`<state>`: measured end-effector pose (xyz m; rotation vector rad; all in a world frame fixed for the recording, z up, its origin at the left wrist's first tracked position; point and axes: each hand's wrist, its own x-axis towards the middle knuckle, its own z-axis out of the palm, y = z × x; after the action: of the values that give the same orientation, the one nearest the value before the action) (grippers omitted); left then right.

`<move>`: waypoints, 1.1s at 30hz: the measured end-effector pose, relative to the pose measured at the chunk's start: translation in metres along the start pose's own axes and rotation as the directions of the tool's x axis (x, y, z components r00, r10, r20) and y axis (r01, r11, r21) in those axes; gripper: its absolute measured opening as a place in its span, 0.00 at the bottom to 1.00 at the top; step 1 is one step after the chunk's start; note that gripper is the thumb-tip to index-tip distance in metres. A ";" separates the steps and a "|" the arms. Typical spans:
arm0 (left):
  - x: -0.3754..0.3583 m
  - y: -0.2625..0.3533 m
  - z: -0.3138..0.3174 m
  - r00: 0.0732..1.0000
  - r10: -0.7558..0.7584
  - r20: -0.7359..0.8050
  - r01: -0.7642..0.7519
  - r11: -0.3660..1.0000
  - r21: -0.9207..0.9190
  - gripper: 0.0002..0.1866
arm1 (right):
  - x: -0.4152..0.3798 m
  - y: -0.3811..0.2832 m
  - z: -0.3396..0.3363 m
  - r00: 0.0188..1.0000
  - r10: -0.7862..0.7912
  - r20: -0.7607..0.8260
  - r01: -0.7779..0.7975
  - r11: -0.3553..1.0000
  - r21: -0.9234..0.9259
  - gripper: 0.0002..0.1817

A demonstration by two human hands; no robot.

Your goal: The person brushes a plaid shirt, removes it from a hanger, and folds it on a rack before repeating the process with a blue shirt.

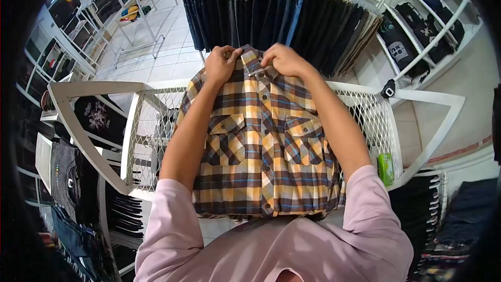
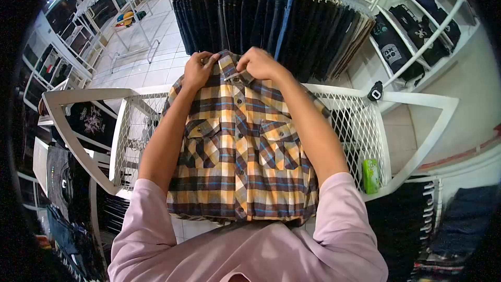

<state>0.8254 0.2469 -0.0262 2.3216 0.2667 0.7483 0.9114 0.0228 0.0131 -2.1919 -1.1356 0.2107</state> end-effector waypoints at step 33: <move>-0.294 0.078 -0.109 0.990 0.056 0.128 -0.064 0.996 0.060 0.21 | -0.189 0.009 0.004 0.913 0.085 -0.400 -0.260 0.875 -0.407 0.18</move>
<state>0.5223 0.1364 -0.0384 2.4359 0.1665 0.6269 0.7997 -0.1259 -0.0235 -2.5995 -0.8233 -0.4279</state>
